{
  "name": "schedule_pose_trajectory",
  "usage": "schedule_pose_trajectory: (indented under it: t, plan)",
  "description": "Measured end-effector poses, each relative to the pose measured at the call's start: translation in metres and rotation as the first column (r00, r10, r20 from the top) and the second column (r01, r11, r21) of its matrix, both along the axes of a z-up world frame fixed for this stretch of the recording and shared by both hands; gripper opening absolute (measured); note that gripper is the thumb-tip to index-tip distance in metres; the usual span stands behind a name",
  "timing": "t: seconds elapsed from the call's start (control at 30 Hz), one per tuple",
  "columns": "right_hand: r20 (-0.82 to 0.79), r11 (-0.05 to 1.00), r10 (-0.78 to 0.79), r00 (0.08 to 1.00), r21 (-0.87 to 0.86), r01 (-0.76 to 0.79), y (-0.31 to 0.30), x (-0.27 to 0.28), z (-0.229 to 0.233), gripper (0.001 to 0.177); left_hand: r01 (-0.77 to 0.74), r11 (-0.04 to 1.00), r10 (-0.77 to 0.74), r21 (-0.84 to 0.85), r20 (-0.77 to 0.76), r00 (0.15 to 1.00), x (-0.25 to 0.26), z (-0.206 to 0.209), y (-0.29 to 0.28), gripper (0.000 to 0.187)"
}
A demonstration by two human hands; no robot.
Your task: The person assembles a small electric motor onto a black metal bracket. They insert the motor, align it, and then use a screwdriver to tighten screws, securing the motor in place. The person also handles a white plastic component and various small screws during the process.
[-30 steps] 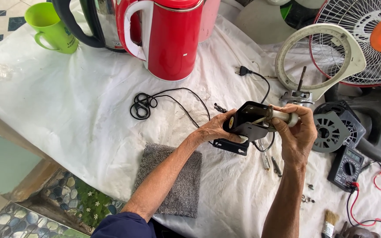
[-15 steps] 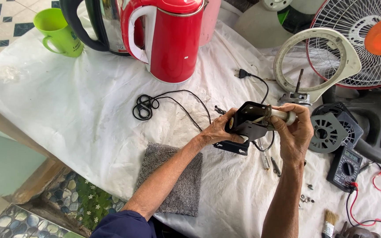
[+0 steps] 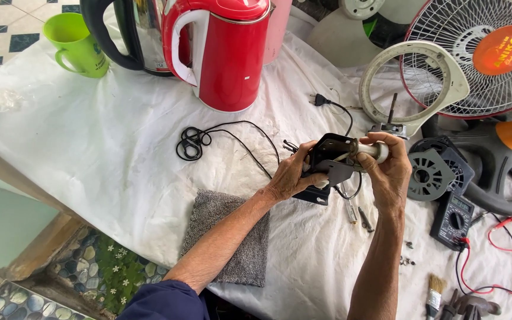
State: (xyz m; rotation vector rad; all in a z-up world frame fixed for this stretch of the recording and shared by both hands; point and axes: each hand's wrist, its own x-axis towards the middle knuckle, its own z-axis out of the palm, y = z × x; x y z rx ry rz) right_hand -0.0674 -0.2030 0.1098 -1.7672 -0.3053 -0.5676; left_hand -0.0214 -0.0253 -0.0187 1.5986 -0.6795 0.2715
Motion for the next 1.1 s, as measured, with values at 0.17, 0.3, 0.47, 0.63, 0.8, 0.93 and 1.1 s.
schedule_pose_trajectory:
  t: [0.17,0.3,0.47,0.63,0.8,0.93,1.1]
  plan:
    - [-0.058,0.997,0.023,0.998,0.068,-0.019,-0.002,-0.002,-0.004,0.049,-0.019,1.0,0.019,-0.025,-0.001,1.0,0.003,-0.007,-0.004,0.076]
    - [-0.041,0.983,-0.023,0.999,0.183,0.03,0.012,-0.008,-0.003,0.069,-0.039,0.999,0.04,-0.026,0.03,0.999,0.002,-0.003,-0.002,0.074]
    - [-0.054,0.974,-0.058,0.997,0.215,0.069,0.012,-0.02,-0.024,0.07,-0.057,0.998,0.057,-0.023,0.027,0.998,0.003,0.001,-0.004,0.075]
    - [-0.029,0.975,-0.122,0.992,0.183,0.125,0.028,-0.035,-0.038,0.076,-0.075,0.997,0.076,-0.021,0.029,0.997,-0.001,0.007,-0.001,0.071]
    - [-0.036,0.96,-0.197,0.98,0.197,0.2,0.037,-0.042,-0.06,0.091,-0.092,0.996,0.092,-0.009,0.017,0.996,-0.002,0.005,-0.003,0.074]
    - [-0.05,0.961,-0.243,0.969,0.127,0.247,0.047,-0.037,-0.058,0.084,-0.121,0.993,0.12,0.008,0.039,0.992,-0.001,0.001,-0.006,0.078]
    - [-0.078,0.95,-0.284,0.956,0.113,0.292,0.039,-0.031,-0.057,0.08,-0.14,0.99,0.141,-0.024,0.082,0.987,-0.005,0.009,-0.002,0.074]
